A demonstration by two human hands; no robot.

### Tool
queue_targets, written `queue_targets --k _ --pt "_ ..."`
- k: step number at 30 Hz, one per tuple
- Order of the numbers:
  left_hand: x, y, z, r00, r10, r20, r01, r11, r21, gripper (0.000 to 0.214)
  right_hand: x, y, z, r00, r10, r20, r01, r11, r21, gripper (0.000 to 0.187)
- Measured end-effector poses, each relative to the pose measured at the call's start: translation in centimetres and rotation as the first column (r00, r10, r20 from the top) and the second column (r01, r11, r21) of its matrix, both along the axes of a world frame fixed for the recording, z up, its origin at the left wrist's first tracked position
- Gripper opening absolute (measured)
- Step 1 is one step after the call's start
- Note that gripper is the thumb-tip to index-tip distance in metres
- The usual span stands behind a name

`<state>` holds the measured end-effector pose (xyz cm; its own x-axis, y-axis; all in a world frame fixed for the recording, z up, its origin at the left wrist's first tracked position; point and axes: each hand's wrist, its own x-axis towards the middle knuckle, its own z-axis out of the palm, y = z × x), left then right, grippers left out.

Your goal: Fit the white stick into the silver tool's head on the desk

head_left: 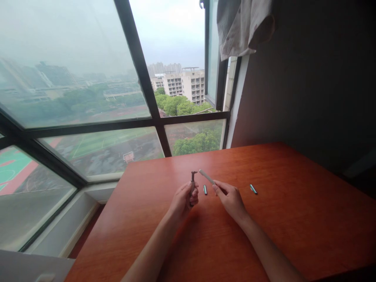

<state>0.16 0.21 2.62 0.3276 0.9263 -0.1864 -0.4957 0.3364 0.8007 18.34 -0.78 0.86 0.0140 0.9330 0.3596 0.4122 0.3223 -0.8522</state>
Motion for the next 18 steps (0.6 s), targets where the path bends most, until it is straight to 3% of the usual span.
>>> queue_targets --k 5,10,18 --pt "-0.05 -0.14 -0.03 0.999 -0.039 0.017 0.039 0.999 -0.015 0.032 -0.21 -0.24 0.34 1.000 0.029 -0.002 -0.029 0.999 0.034 0.032" --pt "0.36 -0.55 -0.22 0.990 -0.122 -0.072 0.121 0.992 -0.026 0.033 -0.29 -0.25 0.36 0.995 0.077 0.064 -0.081 0.995 0.059 0.030" --pt "0.40 -0.58 -0.16 0.981 -0.158 -0.113 0.156 0.987 -0.022 0.036 0.51 -0.13 0.23 0.969 0.008 0.249 -0.035 0.994 0.103 0.027"
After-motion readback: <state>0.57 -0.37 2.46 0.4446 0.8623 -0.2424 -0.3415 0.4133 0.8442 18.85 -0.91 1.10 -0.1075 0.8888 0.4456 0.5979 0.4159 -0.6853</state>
